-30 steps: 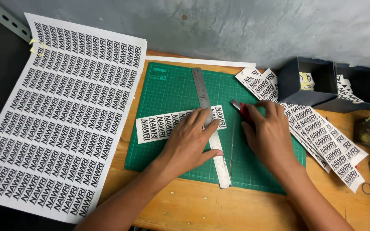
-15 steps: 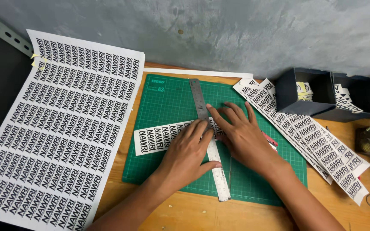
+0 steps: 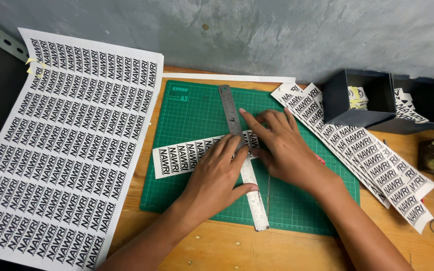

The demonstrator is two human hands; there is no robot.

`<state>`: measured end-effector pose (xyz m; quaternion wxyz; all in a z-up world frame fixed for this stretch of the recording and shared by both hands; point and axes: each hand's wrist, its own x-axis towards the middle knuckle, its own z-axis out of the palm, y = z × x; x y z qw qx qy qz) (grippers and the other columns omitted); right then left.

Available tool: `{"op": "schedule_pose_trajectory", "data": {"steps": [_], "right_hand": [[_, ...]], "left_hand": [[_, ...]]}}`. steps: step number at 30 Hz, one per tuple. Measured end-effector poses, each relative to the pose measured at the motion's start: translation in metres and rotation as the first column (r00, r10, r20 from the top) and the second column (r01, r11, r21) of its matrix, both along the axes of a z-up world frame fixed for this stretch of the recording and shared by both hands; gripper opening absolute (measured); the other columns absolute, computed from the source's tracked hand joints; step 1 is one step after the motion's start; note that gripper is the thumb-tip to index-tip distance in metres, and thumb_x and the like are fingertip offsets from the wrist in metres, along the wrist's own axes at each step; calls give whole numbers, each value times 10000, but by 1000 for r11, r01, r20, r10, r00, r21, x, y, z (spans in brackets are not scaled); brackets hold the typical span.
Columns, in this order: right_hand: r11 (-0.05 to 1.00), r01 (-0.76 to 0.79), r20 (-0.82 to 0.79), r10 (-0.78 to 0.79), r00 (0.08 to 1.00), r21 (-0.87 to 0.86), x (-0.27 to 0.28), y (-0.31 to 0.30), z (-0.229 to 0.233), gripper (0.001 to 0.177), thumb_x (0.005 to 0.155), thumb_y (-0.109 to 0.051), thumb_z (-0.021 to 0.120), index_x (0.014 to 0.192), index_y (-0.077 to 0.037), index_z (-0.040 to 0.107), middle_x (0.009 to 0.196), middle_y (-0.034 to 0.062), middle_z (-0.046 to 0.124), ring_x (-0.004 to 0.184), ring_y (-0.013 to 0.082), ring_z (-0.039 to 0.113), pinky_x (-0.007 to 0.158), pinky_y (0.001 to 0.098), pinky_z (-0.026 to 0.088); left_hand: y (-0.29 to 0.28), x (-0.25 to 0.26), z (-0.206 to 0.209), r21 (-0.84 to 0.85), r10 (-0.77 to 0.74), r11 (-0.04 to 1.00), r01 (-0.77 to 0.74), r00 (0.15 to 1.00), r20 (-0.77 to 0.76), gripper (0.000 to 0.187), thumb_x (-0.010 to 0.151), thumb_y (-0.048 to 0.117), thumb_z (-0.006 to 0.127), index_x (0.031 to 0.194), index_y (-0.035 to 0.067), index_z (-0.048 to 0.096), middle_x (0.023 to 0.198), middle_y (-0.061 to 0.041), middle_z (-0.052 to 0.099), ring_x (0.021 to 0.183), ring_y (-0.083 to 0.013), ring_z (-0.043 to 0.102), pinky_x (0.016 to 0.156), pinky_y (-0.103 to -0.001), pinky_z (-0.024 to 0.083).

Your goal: The person uses a metal ruler and a red utility knife to cut a sheet of printed stickers on a green cutting mat. They repeatedly align the ruler, cut along its edge, and separate the cut strips, placing them into a nearby box.

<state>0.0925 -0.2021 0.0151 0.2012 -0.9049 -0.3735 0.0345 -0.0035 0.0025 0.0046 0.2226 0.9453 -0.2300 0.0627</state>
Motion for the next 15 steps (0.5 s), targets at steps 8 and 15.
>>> {"op": "schedule_pose_trajectory", "data": {"steps": [8, 15], "right_hand": [[964, 108, -12, -109, 994, 242, -4, 17, -24, 868, 987, 9, 743, 1788, -151, 449, 1212, 102, 623, 1154, 404, 701, 1196, 741, 419], [926, 250, 31, -269, 963, 282, -3, 14, -18, 870, 1014, 118, 657, 1807, -154, 425, 1308, 210, 624, 1008, 513, 740, 803, 659, 594]], "left_hand": [[0, 1, 0, 11, 4, 1000, -4, 1000, 0, 894, 847, 477, 949, 1463, -88, 634, 1486, -306, 573, 1531, -510, 523, 1250, -589, 457], [0, 1, 2, 28, -7, 1000, 7, 1000, -20, 927, 891, 493, 918, 1520, -118, 619, 1516, -300, 549, 1547, -501, 496, 1249, -588, 447]]}}
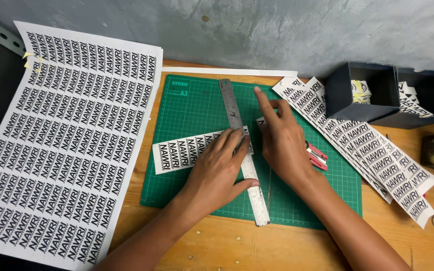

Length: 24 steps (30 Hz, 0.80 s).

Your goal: The person uses a metal ruler and a red utility knife to cut a sheet of printed stickers on a green cutting mat. They repeatedly align the ruler, cut along its edge, and separate the cut strips, placing them into a nearby box.

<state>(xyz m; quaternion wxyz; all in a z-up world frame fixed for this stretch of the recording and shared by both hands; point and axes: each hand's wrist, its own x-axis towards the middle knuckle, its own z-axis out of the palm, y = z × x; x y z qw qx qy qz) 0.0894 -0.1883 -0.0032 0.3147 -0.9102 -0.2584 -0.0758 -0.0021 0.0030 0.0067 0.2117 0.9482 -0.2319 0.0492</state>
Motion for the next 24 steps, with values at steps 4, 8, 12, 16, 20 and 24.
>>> {"op": "schedule_pose_trajectory", "data": {"steps": [4, 8, 12, 16, 20, 24], "right_hand": [[953, 16, -91, 12, 996, 303, 0, -10, 11, 799, 979, 206, 695, 1725, -12, 511, 1235, 272, 697, 971, 452, 806, 846, 528, 643], [752, 221, -429, 90, 899, 622, 1, -19, -2, 684, 984, 151, 738, 1633, -38, 637, 1100, 108, 696, 954, 186, 759, 953, 396, 682], [631, 344, -558, 172, 812, 695, -7, -23, 12, 568, 957, 141, 763, 1507, 6, 731, 1052, 111, 691, 930, 219, 835, 935, 407, 705], [659, 284, -487, 144, 861, 697, -13, -31, 17, 463, 935, 132, 826, 1387, 50, 771, 980, 160, 738, 899, 220, 827, 915, 387, 699], [720, 259, -429, 59, 902, 644, -33, -52, 19, 259, 879, 98, 922, 1100, 50, 797, 899, 159, 791, 878, 209, 828, 902, 377, 693], [763, 307, -433, -38, 900, 570, -58, -67, 34, 236, 876, 63, 939, 1096, 5, 875, 891, 168, 877, 858, 183, 836, 949, 371, 697]], "left_hand": [[0, 2, 3, -55, 5, 998, -6, 1000, -6, 916, 894, 470, 918, 1524, -130, 630, 1488, -316, 579, 1518, -516, 523, 1224, -607, 465], [-5, 11, -3, -347, 122, 934, -83, 988, 92, 634, 1026, 430, 831, 1425, -48, 712, 1236, -191, 687, 1254, -416, 669, 1078, -548, 534], [-10, 15, -11, -587, 203, 800, -125, 977, 69, 136, 1096, 266, 784, 1186, 167, 808, 1080, 41, 768, 1037, -240, 786, 922, -411, 596], [-14, 12, 8, -705, 222, 695, -143, 975, 21, 25, 1057, 146, 821, 1066, 125, 810, 943, -37, 817, 840, -259, 824, 790, -367, 614], [-19, 12, 9, -768, 260, 582, -266, 956, -133, 97, 1021, 211, 876, 1036, 136, 816, 865, -26, 863, 728, -152, 805, 705, -280, 561], [-28, 19, 13, -778, 195, 555, -296, 955, -224, 104, 996, 219, 898, 1022, 154, 821, 880, -29, 891, 687, -94, 808, 666, -225, 493]]}}
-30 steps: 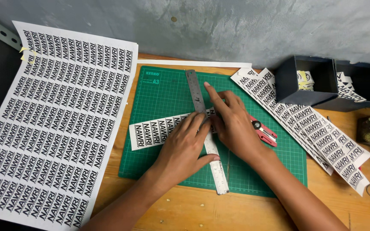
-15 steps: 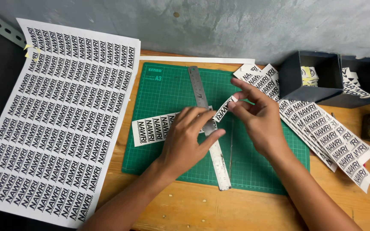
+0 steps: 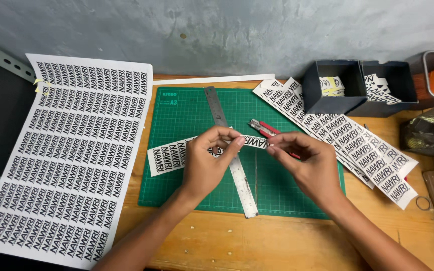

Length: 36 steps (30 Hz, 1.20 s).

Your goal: The person uses a metal ruler and a red utility knife to cut a sheet of printed stickers on a green cutting mat. They repeatedly align the ruler, cut along its edge, and separate the cut strips, placing them into a nearby box.

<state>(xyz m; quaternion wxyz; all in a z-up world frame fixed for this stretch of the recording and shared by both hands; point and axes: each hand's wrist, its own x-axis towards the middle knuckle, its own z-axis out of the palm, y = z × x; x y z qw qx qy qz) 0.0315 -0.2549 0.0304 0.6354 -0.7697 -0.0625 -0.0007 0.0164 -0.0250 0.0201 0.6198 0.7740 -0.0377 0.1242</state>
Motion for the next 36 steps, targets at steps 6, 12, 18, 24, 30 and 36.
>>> {"op": "schedule_pose_trajectory", "data": {"steps": [6, 12, 18, 24, 30, 36], "right_hand": [[982, 104, 97, -119, 988, 156, -22, -18, -7, 341, 1008, 81, 766, 1342, 34, 814, 1289, 233, 836, 897, 253, 821, 841, 423, 723], [932, 243, 228, -307, 924, 270, -17, -51, -28, 510, 1094, 97, 589, 1604, 82, 593, 1550, 246, 650, 1014, 260, 757, 941, 470, 687], [809, 442, 30, -490, 871, 388, 2, -83, -24, 569, 1115, 4, 540, 1684, -10, 540, 1674, 205, 565, 1182, 218, 701, 934, 407, 685], [749, 506, -102, -516, 851, 429, 24, -96, -20, 577, 1091, -28, 541, 1667, -38, 569, 1654, 166, 621, 1165, 173, 707, 978, 372, 679], [779, 442, -64, -465, 883, 446, 33, -110, -18, 636, 1059, -20, 594, 1690, -53, 525, 1656, 203, 650, 1085, 265, 804, 843, 420, 734], [820, 414, -35, -437, 899, 394, 18, -90, 2, 566, 1098, -88, 599, 1659, -27, 562, 1580, 227, 694, 1059, 264, 794, 820, 404, 725]], "left_hand": [[-41, -8, 35, 62, -78, 996, 70, 988, 130, 487, 1073, 228, 789, 1515, 58, 674, 1365, -239, 804, 954, -366, 865, 727, -365, 574], [-128, -3, 25, 41, -331, 943, 330, 917, 222, 751, 1132, 155, 674, 1772, -42, 333, 1740, -380, 457, 1273, -532, 744, 908, -509, 614], [-197, 38, 4, 13, -426, 900, 436, 874, 234, 595, 1217, 222, 551, 1762, 16, 434, 1748, -286, 521, 1567, -474, 590, 1219, -516, 536], [-218, 63, 7, -16, -463, 880, 475, 864, 200, 606, 1204, 202, 537, 1738, -57, 413, 1741, -376, 477, 1592, -557, 512, 1296, -613, 443], [-222, 73, -3, -28, -471, 876, 482, 866, 168, 664, 1192, 250, 562, 1750, -64, 386, 1772, -369, 437, 1604, -542, 500, 1266, -580, 470], [-191, 53, 10, 23, -474, 879, 477, 867, 153, 696, 1167, 292, 612, 1755, -16, 405, 1814, -311, 429, 1621, -496, 517, 1187, -561, 536]]}}
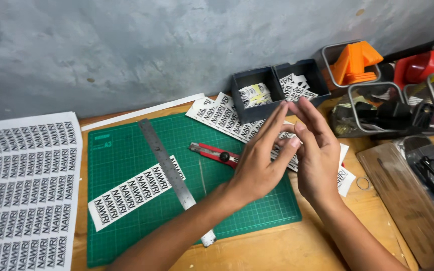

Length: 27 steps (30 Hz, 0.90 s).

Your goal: The person uses a metal ruler and a red utility knife to cut a sheet of printed stickers on a green cutting mat. They repeatedly align the ruler, cut along its edge, and separate the cut strips, placing them into a nearby box.

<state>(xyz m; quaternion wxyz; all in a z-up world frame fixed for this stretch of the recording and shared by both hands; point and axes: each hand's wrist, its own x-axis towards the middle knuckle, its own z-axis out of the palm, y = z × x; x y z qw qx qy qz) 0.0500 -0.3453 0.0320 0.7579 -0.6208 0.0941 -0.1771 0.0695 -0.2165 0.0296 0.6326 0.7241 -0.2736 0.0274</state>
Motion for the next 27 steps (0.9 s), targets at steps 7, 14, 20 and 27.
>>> {"op": "schedule_pose_trajectory", "data": {"steps": [7, 14, 20, 27], "right_hand": [[845, -113, 97, 190, 977, -523, -13, 33, -32, 370, 1097, 85, 692, 1458, 38, 757, 1185, 191, 799, 986, 293, 783, 780, 394, 685], [271, -12, 95, 377, 921, -962, -12, 58, -54, 469, 1010, -161, 841, 1473, -119, 781, 1281, 80, 775, 1221, 320, 707, 961, 457, 572], [128, -110, -60, 342, 938, -986, -9, 68, -58, 493, 1008, -179, 824, 1490, -103, 753, 1234, 90, 736, 1123, 339, 695, 910, 490, 560], [376, -340, -227, 312, 922, -862, -4, 107, -33, 489, 1074, -160, 744, 1542, -117, 612, 1195, 155, 625, 1039, 516, 749, 841, 649, 612]], "left_hand": [[76, -39, -4, 148, 87, 984, -97, 994, 71, 733, 1146, 246, 610, 1775, -20, 344, 1805, -327, 405, 1616, -502, 508, 1244, -587, 507], [173, -70, -11, 554, 243, 768, -322, 946, 214, 761, 1080, 197, 674, 1709, -101, 367, 1766, -412, 362, 1603, -606, 417, 1283, -724, 308], [208, -74, -27, 806, 219, 543, -234, 967, 133, 1114, 1060, 566, 760, 1751, -142, 246, 1852, -400, 152, 1697, -622, 140, 1326, -743, 131], [224, -75, -26, 804, 168, 574, -155, 983, 69, 1097, 1084, 570, 708, 1747, -160, 230, 1873, -383, 104, 1727, -583, 94, 1367, -661, 137]]}}
